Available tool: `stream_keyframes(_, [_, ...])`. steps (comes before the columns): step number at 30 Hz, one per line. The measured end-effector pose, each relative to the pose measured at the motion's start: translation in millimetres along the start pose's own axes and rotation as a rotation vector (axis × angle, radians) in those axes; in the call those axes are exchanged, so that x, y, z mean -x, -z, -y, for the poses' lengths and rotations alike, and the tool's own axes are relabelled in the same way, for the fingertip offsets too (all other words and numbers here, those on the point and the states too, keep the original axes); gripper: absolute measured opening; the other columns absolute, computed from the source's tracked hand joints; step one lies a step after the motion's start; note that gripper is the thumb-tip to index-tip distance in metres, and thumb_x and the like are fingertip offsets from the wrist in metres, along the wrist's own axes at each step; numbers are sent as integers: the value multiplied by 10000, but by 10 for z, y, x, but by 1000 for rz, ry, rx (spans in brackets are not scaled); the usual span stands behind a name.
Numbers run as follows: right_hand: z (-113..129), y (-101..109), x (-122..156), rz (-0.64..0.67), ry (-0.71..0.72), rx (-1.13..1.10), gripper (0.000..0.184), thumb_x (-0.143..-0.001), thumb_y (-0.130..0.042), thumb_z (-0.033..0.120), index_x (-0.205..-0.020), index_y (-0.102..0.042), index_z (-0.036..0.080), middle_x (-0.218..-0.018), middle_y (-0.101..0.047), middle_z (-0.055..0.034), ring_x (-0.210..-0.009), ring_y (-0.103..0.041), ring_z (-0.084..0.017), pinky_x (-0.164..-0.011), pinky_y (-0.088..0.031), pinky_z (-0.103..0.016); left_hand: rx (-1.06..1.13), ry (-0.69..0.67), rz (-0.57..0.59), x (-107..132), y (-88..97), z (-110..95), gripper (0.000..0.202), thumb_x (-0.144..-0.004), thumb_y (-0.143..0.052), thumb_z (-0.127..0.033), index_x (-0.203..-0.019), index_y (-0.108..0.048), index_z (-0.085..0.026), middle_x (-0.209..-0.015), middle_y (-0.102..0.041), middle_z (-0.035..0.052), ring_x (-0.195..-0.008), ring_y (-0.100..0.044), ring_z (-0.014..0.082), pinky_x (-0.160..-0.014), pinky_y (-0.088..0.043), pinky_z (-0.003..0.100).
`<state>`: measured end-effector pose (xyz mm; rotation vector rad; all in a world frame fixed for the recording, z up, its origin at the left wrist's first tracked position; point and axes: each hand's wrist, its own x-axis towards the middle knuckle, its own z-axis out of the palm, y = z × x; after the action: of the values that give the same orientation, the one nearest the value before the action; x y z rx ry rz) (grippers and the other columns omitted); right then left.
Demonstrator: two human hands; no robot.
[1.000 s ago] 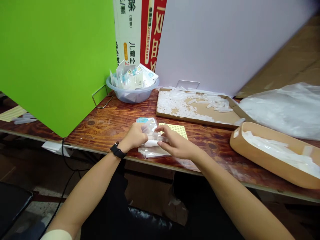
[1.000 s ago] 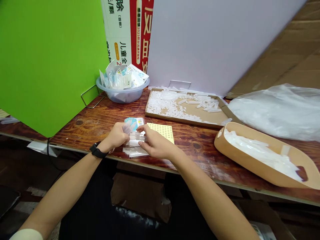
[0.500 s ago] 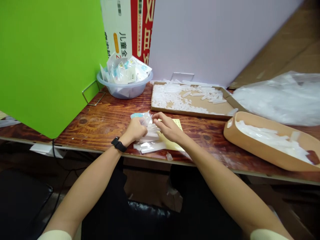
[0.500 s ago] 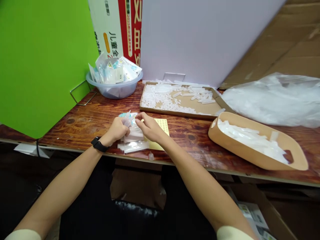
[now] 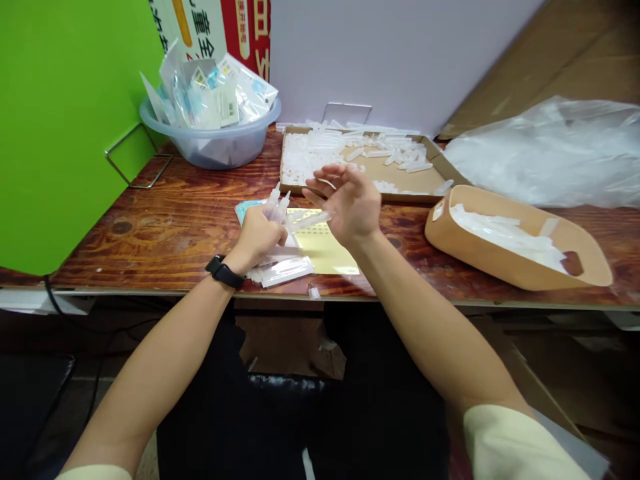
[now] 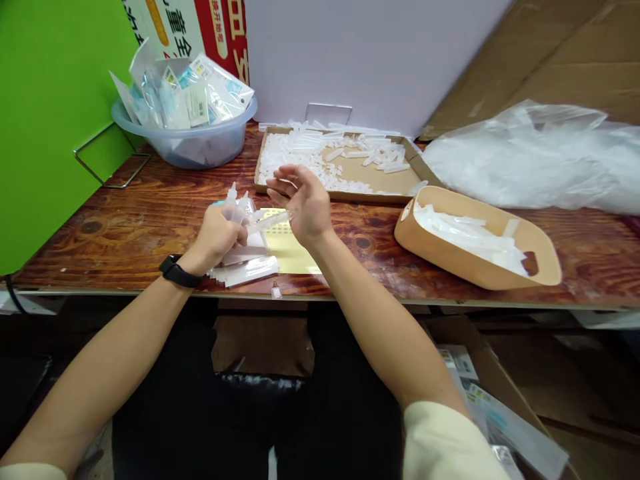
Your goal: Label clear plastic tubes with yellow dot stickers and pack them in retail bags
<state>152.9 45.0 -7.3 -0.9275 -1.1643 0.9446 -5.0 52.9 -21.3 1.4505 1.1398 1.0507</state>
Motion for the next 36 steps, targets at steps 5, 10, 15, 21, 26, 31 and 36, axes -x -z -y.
stream_keyframes(5, [135,44,-1,-3,49,-40,500,-801,-425,699,-951,-532,235,-1067,-615,-63,-1115,-568,-253,-869,-506,-451,119,95,48,24,-89,-58,144,-460,-531,-17,-469,-471,-148,-460,-461,-51,-387,-367,61,-381,-252,220])
stream_keyframes(10, [204,79,-35,6,42,6,583,-815,-326,753,-1006,-531,242,-1147,-599,-58,-1146,-557,-256,-836,-520,-421,240,159,73,25,-139,-37,177,-441,-524,-17,-495,-439,-163,-462,-438,-42,-370,-363,66,-339,-228,216])
stream_keyframes(15, [313,100,-72,58,45,2,584,-826,-290,763,-984,-539,259,-1157,-596,-37,-1195,-529,-267,-828,-510,-425,413,171,137,19,-178,-14,242,-420,-533,-21,-483,-356,-174,-481,-407,-32,-405,-416,83,-336,-218,211])
stream_keyframes(21, [306,-21,-85,55,42,-40,535,-836,-365,731,-940,-543,237,-1087,-608,-34,-1066,-603,-230,-871,-497,-428,422,138,244,79,-251,-44,192,-439,-541,-33,-490,-409,-162,-468,-437,-29,-379,-378,66,-338,-225,217])
stream_keyframes(26, [305,-74,-55,41,74,-24,518,-840,-379,719,-948,-534,237,-1043,-607,-31,-995,-628,-213,-873,-497,-419,438,52,306,80,-283,-29,144,-469,-576,-45,-493,-475,-144,-502,-486,-17,-413,-416,77,-363,-275,222])
stream_keyframes(31, [388,-89,11,37,109,18,530,-846,-333,728,-977,-527,252,-1079,-598,-32,-1006,-630,-207,-830,-522,-391,452,62,287,92,-294,-57,112,-460,-587,-48,-513,-533,-130,-533,-542,-1,-499,-482,100,-427,-344,224])
stream_keyframes(36, [423,-114,55,65,141,31,495,-840,-371,714,-993,-521,267,-1096,-597,-32,-991,-634,-203,-824,-533,-391,467,63,291,110,-298,-66,123,-465,-609,-57,-539,-539,-126,-561,-547,-1,-525,-486,102,-466,-356,238])
